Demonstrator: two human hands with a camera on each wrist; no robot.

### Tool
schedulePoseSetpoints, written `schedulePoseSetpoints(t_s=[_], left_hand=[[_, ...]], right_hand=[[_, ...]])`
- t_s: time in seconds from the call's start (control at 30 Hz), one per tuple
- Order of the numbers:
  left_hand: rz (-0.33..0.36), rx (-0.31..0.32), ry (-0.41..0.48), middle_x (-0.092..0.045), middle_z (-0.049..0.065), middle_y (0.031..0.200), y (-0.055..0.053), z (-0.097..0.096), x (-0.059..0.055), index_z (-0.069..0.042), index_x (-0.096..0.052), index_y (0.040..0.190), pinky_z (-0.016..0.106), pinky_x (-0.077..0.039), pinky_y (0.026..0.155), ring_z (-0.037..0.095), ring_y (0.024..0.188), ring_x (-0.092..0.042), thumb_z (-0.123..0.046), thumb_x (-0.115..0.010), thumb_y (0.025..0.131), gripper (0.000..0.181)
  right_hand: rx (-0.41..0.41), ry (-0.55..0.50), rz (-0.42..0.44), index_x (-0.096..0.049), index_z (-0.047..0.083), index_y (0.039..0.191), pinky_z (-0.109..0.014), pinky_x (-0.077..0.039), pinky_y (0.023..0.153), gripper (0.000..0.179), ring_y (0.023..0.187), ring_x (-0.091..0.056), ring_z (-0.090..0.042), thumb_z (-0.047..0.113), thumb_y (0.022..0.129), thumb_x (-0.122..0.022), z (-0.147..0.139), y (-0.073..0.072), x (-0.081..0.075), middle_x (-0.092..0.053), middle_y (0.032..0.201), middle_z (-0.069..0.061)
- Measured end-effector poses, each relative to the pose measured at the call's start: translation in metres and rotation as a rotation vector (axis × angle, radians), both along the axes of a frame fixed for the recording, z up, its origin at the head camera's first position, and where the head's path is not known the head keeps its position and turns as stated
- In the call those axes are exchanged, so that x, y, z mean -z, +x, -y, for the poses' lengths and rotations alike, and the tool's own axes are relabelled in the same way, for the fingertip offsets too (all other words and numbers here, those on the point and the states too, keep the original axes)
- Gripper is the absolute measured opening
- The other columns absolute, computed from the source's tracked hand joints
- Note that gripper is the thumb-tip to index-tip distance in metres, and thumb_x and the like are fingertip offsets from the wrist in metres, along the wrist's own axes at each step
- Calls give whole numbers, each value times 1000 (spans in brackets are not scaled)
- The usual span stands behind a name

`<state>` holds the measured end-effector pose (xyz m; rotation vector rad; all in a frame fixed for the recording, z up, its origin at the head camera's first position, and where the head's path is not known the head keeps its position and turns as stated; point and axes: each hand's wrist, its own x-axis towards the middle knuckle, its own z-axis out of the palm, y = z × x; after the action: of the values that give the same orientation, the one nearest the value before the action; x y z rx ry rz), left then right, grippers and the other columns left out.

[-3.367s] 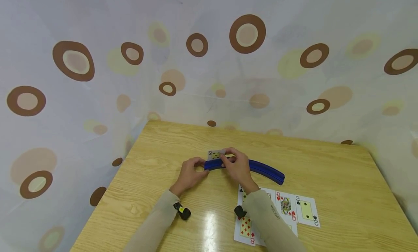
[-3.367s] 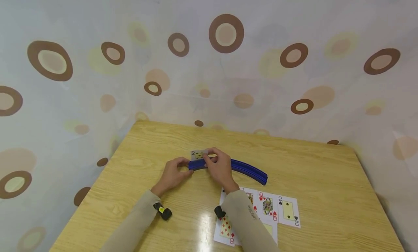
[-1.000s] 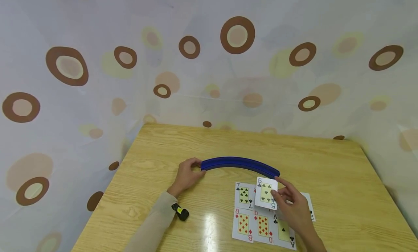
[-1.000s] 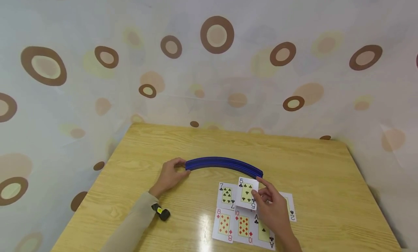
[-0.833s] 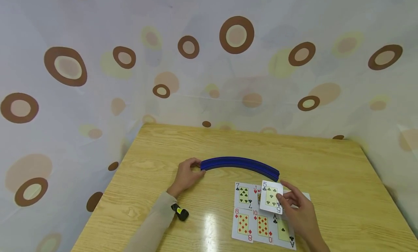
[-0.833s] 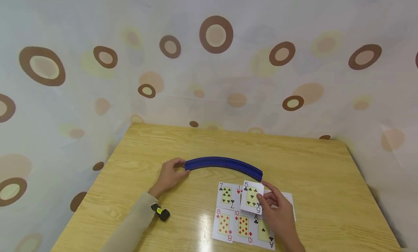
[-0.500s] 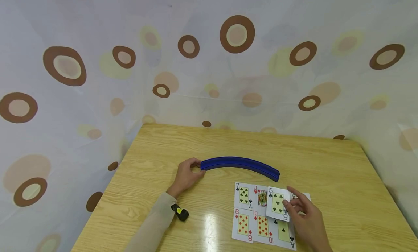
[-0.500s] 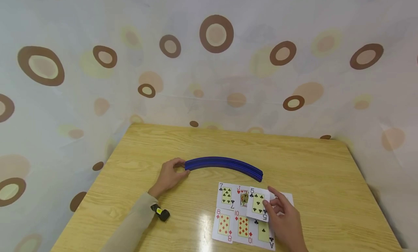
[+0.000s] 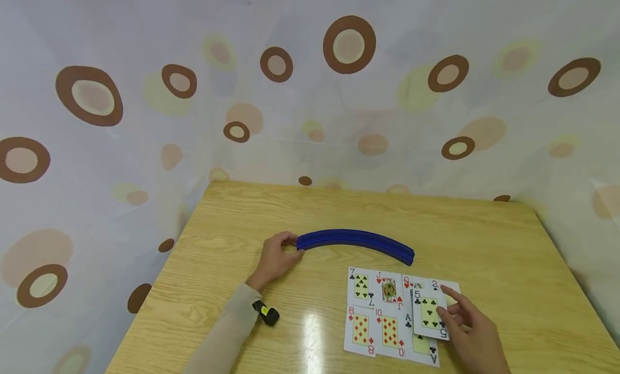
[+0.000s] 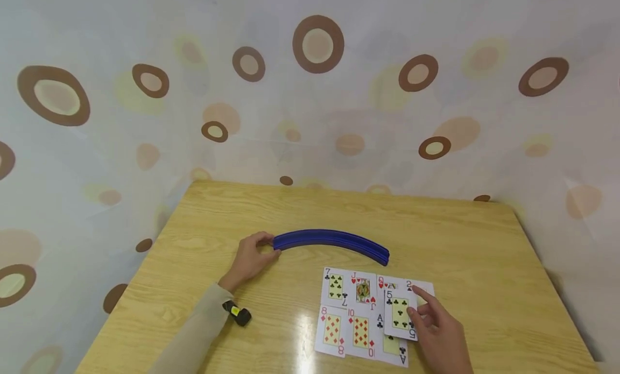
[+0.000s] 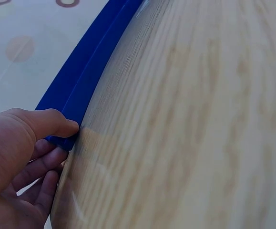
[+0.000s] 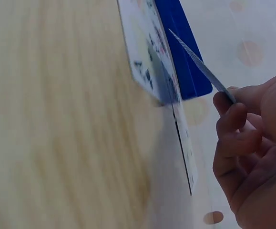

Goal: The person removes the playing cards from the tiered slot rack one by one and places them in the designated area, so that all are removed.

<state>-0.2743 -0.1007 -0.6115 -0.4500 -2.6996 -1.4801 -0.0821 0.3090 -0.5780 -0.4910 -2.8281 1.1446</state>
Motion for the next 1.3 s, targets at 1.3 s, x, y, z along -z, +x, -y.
schedulePoseSetpoints(t_s=[1.3], left_hand=[[5, -13, 9, -80, 15, 111, -2, -1, -2, -1, -78, 116, 52, -61, 104, 32, 110, -76, -6, -86, 90, 28]], right_hand=[[50, 55, 155, -61, 1, 151, -21, -50, 57, 52, 64, -59, -3, 10, 102, -75, -42, 31, 12, -77, 94, -9]])
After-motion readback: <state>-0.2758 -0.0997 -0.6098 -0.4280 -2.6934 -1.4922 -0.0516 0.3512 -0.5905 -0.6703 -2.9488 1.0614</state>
